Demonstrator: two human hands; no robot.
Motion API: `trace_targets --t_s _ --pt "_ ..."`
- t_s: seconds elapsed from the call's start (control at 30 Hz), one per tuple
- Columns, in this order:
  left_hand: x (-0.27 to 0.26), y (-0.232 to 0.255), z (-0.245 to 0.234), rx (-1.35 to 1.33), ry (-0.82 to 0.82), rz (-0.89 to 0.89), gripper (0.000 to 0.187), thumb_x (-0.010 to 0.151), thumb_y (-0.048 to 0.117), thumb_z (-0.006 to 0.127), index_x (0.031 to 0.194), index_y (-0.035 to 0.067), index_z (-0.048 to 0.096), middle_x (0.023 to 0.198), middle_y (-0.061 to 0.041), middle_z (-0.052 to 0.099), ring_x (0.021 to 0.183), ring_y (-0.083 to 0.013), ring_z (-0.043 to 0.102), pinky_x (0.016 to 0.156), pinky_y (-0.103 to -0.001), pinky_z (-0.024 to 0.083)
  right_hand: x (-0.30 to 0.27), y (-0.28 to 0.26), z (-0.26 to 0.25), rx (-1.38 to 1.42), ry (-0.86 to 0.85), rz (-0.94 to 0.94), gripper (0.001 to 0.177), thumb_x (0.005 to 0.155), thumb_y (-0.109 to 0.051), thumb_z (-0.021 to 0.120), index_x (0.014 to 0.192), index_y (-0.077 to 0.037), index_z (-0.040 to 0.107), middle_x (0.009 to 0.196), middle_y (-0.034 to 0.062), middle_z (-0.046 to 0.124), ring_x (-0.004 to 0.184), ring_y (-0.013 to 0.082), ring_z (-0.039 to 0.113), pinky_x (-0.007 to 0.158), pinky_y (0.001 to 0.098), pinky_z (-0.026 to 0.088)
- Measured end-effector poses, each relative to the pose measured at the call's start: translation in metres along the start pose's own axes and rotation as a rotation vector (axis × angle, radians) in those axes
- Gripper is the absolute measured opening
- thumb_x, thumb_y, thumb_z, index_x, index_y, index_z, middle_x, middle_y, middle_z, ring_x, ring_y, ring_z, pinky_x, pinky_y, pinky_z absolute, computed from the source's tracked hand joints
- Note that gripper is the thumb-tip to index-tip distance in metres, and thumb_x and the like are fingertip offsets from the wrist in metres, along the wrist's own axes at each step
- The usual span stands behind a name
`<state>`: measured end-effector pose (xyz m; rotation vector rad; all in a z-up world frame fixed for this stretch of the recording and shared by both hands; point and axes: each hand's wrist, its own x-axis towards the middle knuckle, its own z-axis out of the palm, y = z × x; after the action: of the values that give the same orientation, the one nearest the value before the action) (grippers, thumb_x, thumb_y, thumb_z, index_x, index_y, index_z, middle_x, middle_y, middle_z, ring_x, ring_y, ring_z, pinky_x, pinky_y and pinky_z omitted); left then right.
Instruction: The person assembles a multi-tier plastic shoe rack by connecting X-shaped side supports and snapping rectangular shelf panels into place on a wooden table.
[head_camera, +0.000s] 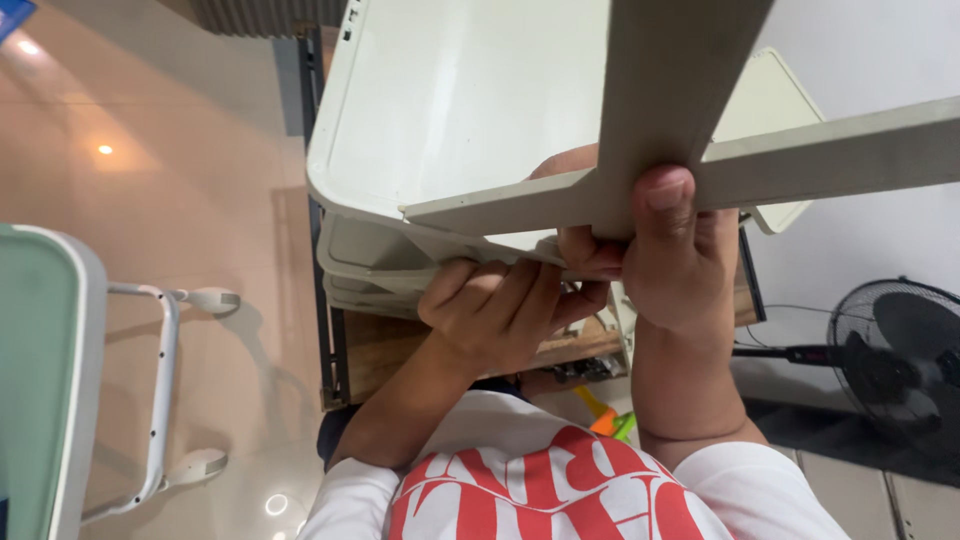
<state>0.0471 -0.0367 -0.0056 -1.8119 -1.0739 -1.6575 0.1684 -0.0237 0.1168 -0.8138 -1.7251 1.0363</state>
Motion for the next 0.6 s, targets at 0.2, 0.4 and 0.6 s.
trace_targets --t_s 0.2,0.4,0.6 --pt "0.002 0.000 0.006 -0.002 0.038 -0.052 0.038 0.097 0.051 0.079 0.085 0.016 0.070 0.079 0.009 0.063 0.071 -0.0082 0.054 0.064 -0.026 0.042 0.003 -0.001 0.005 -0.038 0.021 -0.019 0.066 0.113 -0.052 0.046 0.099 0.011 0.059 0.059 0.0075 0.051 0.042 0.0068 0.034 0.039 0.0225 0.026" --pt "-0.001 0.001 0.012 0.046 0.063 -0.052 0.046 0.092 0.060 0.077 0.079 0.017 0.067 0.074 0.008 0.060 0.070 -0.0098 0.053 0.063 -0.028 0.042 0.003 0.008 -0.004 0.028 -0.053 -0.041 0.060 0.118 -0.048 0.046 0.108 0.010 0.062 0.058 0.0040 0.049 0.042 0.0063 0.036 0.039 0.0214 0.026" --pt "-0.006 -0.007 0.012 0.044 0.064 -0.037 0.049 0.088 0.060 0.083 0.079 0.016 0.063 0.075 0.006 0.059 0.072 -0.0134 0.058 0.064 -0.031 0.045 0.007 0.029 -0.008 0.211 -0.120 0.055 0.040 0.114 -0.040 0.054 0.108 -0.001 0.058 0.066 0.0029 0.053 0.051 0.0083 0.048 0.047 0.0254 0.038"
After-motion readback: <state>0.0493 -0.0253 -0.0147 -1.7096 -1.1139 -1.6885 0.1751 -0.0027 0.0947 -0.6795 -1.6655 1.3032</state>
